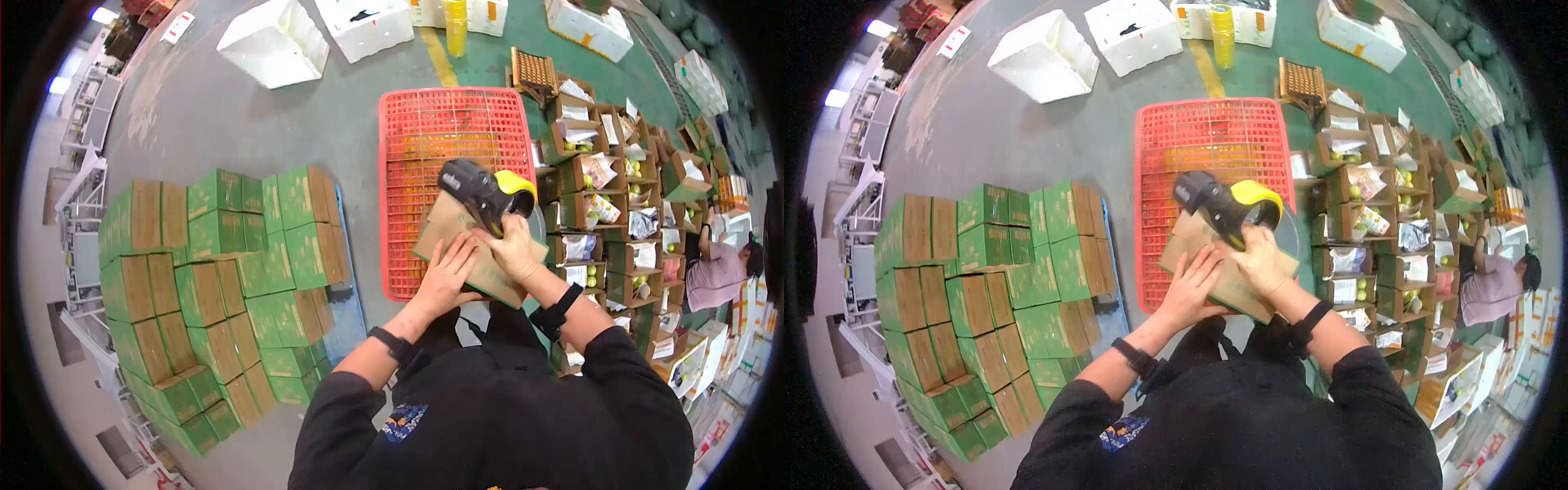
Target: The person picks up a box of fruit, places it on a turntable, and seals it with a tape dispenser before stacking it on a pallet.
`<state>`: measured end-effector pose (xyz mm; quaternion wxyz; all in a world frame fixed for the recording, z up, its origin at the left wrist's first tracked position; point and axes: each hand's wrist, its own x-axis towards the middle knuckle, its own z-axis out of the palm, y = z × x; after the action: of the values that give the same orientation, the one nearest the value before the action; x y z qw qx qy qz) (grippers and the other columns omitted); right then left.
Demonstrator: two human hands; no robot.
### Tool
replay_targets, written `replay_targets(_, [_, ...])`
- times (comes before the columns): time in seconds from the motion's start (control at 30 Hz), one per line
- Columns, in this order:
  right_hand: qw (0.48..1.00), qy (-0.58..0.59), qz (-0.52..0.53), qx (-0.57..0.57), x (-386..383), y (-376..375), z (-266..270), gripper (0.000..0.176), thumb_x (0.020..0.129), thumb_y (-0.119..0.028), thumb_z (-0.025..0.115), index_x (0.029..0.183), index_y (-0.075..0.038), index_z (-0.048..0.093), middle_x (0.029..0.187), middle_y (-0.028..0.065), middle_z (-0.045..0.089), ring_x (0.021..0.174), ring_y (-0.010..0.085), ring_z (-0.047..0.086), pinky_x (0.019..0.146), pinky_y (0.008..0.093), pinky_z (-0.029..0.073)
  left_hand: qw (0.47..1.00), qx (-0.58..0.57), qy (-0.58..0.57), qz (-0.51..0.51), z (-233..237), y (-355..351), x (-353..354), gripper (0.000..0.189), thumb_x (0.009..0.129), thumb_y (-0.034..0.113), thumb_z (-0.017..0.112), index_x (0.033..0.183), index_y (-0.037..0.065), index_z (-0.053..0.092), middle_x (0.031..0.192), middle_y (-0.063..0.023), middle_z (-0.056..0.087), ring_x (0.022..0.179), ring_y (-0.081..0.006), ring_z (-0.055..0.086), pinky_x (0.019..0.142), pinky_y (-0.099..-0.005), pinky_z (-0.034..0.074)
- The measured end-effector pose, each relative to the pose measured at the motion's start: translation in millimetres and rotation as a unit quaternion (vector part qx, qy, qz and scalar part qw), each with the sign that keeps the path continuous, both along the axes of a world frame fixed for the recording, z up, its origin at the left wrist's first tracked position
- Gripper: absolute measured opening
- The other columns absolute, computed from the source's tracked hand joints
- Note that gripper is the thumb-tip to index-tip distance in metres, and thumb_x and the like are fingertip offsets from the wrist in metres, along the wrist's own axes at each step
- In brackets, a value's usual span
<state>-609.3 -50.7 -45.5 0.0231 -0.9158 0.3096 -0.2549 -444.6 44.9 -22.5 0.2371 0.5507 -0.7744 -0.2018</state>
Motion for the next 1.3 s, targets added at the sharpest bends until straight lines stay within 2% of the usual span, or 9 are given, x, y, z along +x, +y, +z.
replay_targets(0.3, [0.881,0.014,0.157,0.447,95.2,-83.2,156.6,0.028,0.078,-0.018,0.054,0.102,-0.004,0.057,0.102,0.0111,0.059,0.092,0.0247,0.057,0.08,0.0331,0.044,0.994,-0.076,0.055,0.051,-27.0,9.2,-6.3,0.069,0.049,0.022,0.073,0.113,0.009,0.052,0.124,-0.0043,0.047,0.119,-0.0203,0.039,0.097,-0.0391,0.029])
replay_targets(0.5, [0.813,0.356,0.046,0.458,246.9,-68.6,110.6,0.042,0.07,-0.037,0.058,0.1,-0.008,0.061,0.088,0.0134,0.063,0.087,0.0245,0.059,0.079,0.0327,0.045,0.991,-0.065,0.07,0.092,-34.9,16.3,-17.5,0.072,0.052,0.022,0.074,0.117,0.008,0.048,0.127,-0.005,0.044,0.121,-0.0209,0.037,0.1,-0.039,0.027])
replay_targets(0.67, [0.708,0.633,0.184,0.254,284.4,-50.9,59.0,0.026,0.081,-0.023,0.051,0.098,-0.007,0.061,0.086,0.0117,0.063,0.08,0.0285,0.061,0.068,0.0394,0.049,0.99,-0.057,0.1,0.08,-38.9,16.1,-18.3,0.071,0.047,0.023,0.076,0.112,0.006,0.053,0.121,-0.006,0.049,0.12,-0.0217,0.038,0.1,-0.0374,0.026])
replay_targets(0.73, [0.685,0.616,0.222,0.321,257.2,-69.2,78.2,0.033,0.083,-0.029,0.048,0.103,-0.005,0.059,0.09,0.0112,0.063,0.081,0.025,0.06,0.073,0.0368,0.048,0.99,-0.067,0.084,0.091,-36.6,18.2,-17.3,0.07,0.049,0.023,0.075,0.113,0.007,0.051,0.12,-0.0063,0.05,0.118,-0.0215,0.039,0.099,-0.0379,0.028])
replay_targets(0.9, [0.813,0.08,0.09,0.57,14.5,-42.6,158.3,0.041,0.08,-0.028,0.06,0.108,0.001,0.056,0.105,0.0099,0.06,0.1,0.0186,0.053,0.09,0.0312,0.039,0.994,-0.06,0.064,0.069,-39.7,14.1,-13.7,0.067,0.045,0.023,0.074,0.107,0.006,0.054,0.113,-0.007,0.054,0.113,-0.0207,0.044,0.097,-0.04,0.031])
replay_targets(1.03, [0.779,0.079,-0.056,0.619,-159.7,-9.6,153.7,0.039,0.07,-0.015,0.069,0.105,-0.004,0.059,0.101,0.0097,0.062,0.091,0.0158,0.058,0.083,0.0288,0.044,0.985,-0.156,0.056,0.05,-28.9,12.3,-13.1,0.056,0.046,0.017,0.075,0.097,0.003,0.057,0.107,-0.0094,0.056,0.103,-0.0274,0.049,0.091,-0.0429,0.036])
replay_targets(1.17, [0.795,0.011,0.011,0.606,-203.3,-3.3,119.2,0.037,0.069,-0.014,0.07,0.104,-0.009,0.06,0.088,0.0073,0.064,0.078,0.0134,0.06,0.073,0.0269,0.047,0.977,-0.141,-0.014,0.158,0.7,-4.4,-7.5,0.051,0.067,0.026,0.067,0.11,0.002,0.051,0.114,-0.0154,0.052,0.104,-0.0343,0.047,0.089,-0.0429,0.036])
replay_targets(1.23, [0.801,0.032,0.026,0.597,-224.1,-0.1,96.0,0.037,0.068,-0.014,0.07,0.104,-0.012,0.061,0.084,0.0064,0.063,0.075,0.016,0.06,0.071,0.0268,0.047,0.937,-0.011,-0.045,0.347,-37.6,-46.3,2.9,0.049,0.079,0.032,0.056,0.116,0.001,0.045,0.116,-0.0197,0.049,0.105,-0.0372,0.045,0.09,-0.0395,0.036])
replay_targets(1.3, [0.814,-0.022,0.043,0.579,-252.0,6.5,63.2,0.039,0.066,-0.013,0.071,0.103,-0.014,0.062,0.082,0.0068,0.063,0.075,0.0191,0.061,0.07,0.0278,0.047,0.928,0.161,-0.013,0.335,-14.1,-67.7,-1.2,0.051,0.083,0.035,0.051,0.119,0.001,0.043,0.117,-0.0192,0.049,0.107,-0.0361,0.045,0.091,-0.0379,0.036])
